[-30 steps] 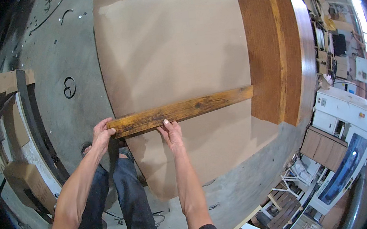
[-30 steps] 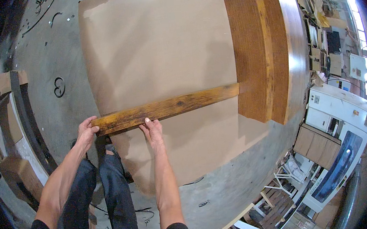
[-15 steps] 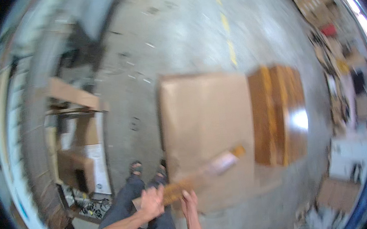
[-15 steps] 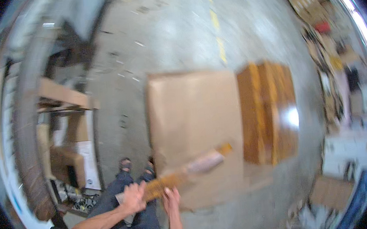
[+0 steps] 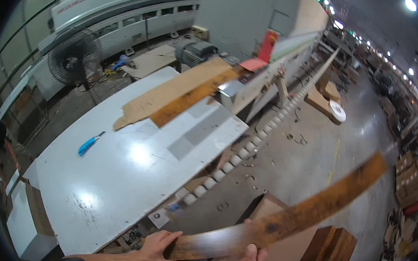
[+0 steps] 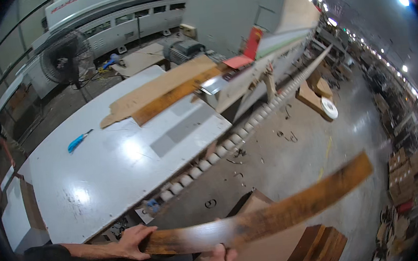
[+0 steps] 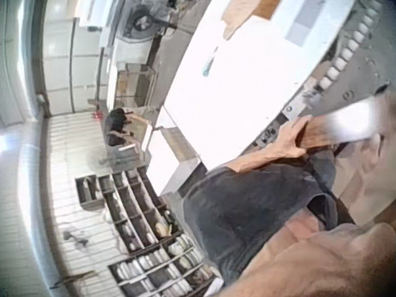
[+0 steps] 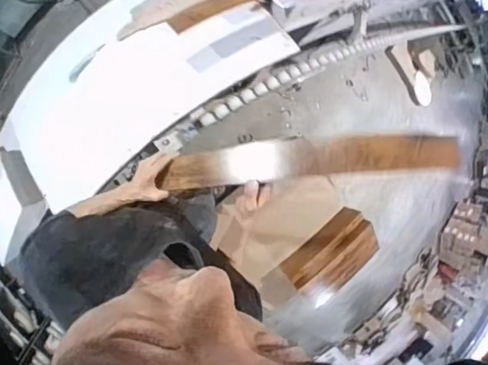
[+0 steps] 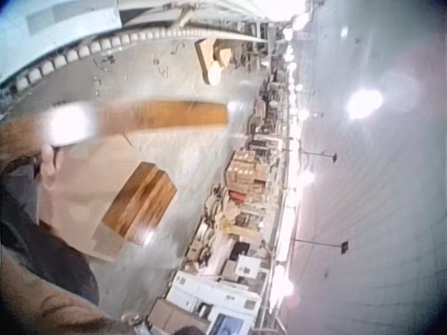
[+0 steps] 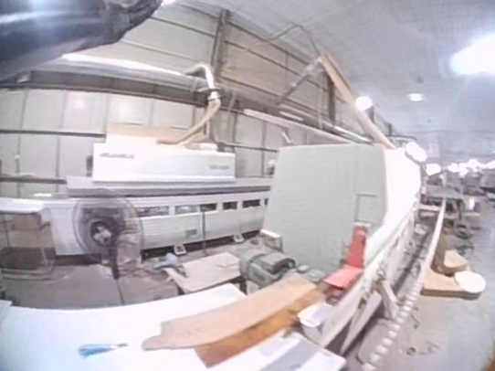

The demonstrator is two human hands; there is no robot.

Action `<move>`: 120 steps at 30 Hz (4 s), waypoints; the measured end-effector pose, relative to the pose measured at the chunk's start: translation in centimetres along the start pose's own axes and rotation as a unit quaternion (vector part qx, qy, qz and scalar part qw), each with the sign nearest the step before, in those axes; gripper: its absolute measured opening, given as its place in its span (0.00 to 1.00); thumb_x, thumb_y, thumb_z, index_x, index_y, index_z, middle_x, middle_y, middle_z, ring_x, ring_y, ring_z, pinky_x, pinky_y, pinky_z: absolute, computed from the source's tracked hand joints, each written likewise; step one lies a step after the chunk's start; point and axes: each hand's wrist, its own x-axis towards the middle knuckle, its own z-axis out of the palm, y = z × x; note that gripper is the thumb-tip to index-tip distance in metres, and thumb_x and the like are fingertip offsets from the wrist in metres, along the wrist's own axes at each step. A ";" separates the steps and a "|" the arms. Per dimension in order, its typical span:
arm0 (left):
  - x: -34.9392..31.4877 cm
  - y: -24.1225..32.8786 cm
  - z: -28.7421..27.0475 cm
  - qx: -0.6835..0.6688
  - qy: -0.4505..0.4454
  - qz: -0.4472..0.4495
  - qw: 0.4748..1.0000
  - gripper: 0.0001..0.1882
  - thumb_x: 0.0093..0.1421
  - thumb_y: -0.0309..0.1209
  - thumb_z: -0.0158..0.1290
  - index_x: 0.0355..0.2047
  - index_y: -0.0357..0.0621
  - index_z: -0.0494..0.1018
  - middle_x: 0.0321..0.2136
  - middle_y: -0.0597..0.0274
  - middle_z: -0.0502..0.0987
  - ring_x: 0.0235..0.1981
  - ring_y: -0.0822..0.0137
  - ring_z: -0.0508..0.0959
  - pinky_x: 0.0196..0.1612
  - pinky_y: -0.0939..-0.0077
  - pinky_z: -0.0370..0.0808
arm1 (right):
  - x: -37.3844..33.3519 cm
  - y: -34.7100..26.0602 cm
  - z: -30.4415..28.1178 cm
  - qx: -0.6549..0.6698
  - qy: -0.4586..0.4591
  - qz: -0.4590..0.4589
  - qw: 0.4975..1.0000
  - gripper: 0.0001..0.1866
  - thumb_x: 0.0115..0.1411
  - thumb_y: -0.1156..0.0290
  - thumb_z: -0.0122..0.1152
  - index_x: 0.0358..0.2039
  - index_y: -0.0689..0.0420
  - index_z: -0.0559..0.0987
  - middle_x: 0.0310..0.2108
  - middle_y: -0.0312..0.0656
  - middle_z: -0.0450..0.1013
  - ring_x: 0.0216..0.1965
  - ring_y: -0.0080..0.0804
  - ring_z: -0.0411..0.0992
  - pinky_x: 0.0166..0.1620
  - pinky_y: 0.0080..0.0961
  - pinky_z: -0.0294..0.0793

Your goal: The person picks up wooden planks, turns them over and touches their surfaces by hand on a workbench, and stacks the boards onto cardboard on the floor.

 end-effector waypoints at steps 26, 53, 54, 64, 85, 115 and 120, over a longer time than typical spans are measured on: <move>-9.1 -9.2 -23.0 0.025 0.218 -0.281 0.934 0.45 0.31 0.38 0.67 0.54 0.36 0.67 0.33 0.52 0.71 0.33 0.55 0.75 0.37 0.65 0.73 | 3.1 33.4 23.7 0.000 -0.063 0.249 0.966 0.20 0.62 0.65 0.59 0.51 0.62 0.69 0.44 0.40 0.70 0.43 0.29 0.67 0.45 0.26 0.69; -25.9 -24.0 -19.2 0.160 0.085 -0.179 0.967 0.28 0.34 0.22 0.58 0.42 0.36 0.74 0.40 0.43 0.75 0.44 0.44 0.73 0.50 0.58 0.72 | -24.5 28.6 27.3 -0.275 -0.586 0.250 0.720 0.14 0.55 0.66 0.59 0.32 0.65 0.72 0.24 0.43 0.73 0.27 0.29 0.71 0.29 0.29 0.69; -25.3 -24.1 -20.2 0.172 0.066 -0.198 0.963 0.26 0.34 0.22 0.58 0.39 0.37 0.75 0.38 0.43 0.75 0.43 0.44 0.73 0.49 0.58 0.72 | -23.0 27.9 27.8 -0.285 -0.598 0.200 0.722 0.17 0.56 0.65 0.59 0.41 0.65 0.75 0.31 0.48 0.76 0.33 0.35 0.75 0.37 0.32 0.74; -26.5 -24.1 -19.0 0.179 0.163 -0.356 0.902 0.18 0.35 0.28 0.62 0.30 0.38 0.73 0.32 0.48 0.72 0.37 0.46 0.72 0.41 0.56 0.71 | 14.3 26.0 23.4 -0.401 -0.325 -0.032 0.856 0.26 0.62 0.56 0.55 0.51 0.66 0.74 0.48 0.55 0.74 0.49 0.47 0.72 0.54 0.37 0.70; -32.2 -23.8 -17.4 0.217 0.219 -0.463 0.831 0.25 0.30 0.33 0.64 0.30 0.39 0.69 0.27 0.50 0.70 0.32 0.44 0.69 0.35 0.53 0.66 | 24.4 36.6 20.5 -0.218 -0.193 0.113 0.950 0.24 0.64 0.51 0.53 0.42 0.61 0.79 0.41 0.40 0.75 0.45 0.31 0.69 0.53 0.26 0.65; -17.9 -25.8 -18.6 0.191 0.314 -0.350 0.862 0.21 0.30 0.29 0.67 0.15 0.40 0.63 0.13 0.50 0.67 0.17 0.46 0.69 0.23 0.58 0.66 | 37.8 29.0 19.6 0.023 0.021 0.288 0.957 0.43 0.61 0.44 0.56 0.61 0.69 0.59 0.58 0.56 0.63 0.55 0.46 0.66 0.55 0.44 0.72; -17.1 -26.2 -18.3 0.193 0.298 -0.360 0.863 0.21 0.30 0.30 0.67 0.15 0.40 0.63 0.13 0.50 0.68 0.17 0.47 0.70 0.23 0.58 0.66 | 41.8 29.4 22.1 0.034 0.046 0.305 0.951 0.43 0.60 0.43 0.57 0.61 0.67 0.60 0.58 0.54 0.63 0.55 0.47 0.67 0.54 0.46 0.72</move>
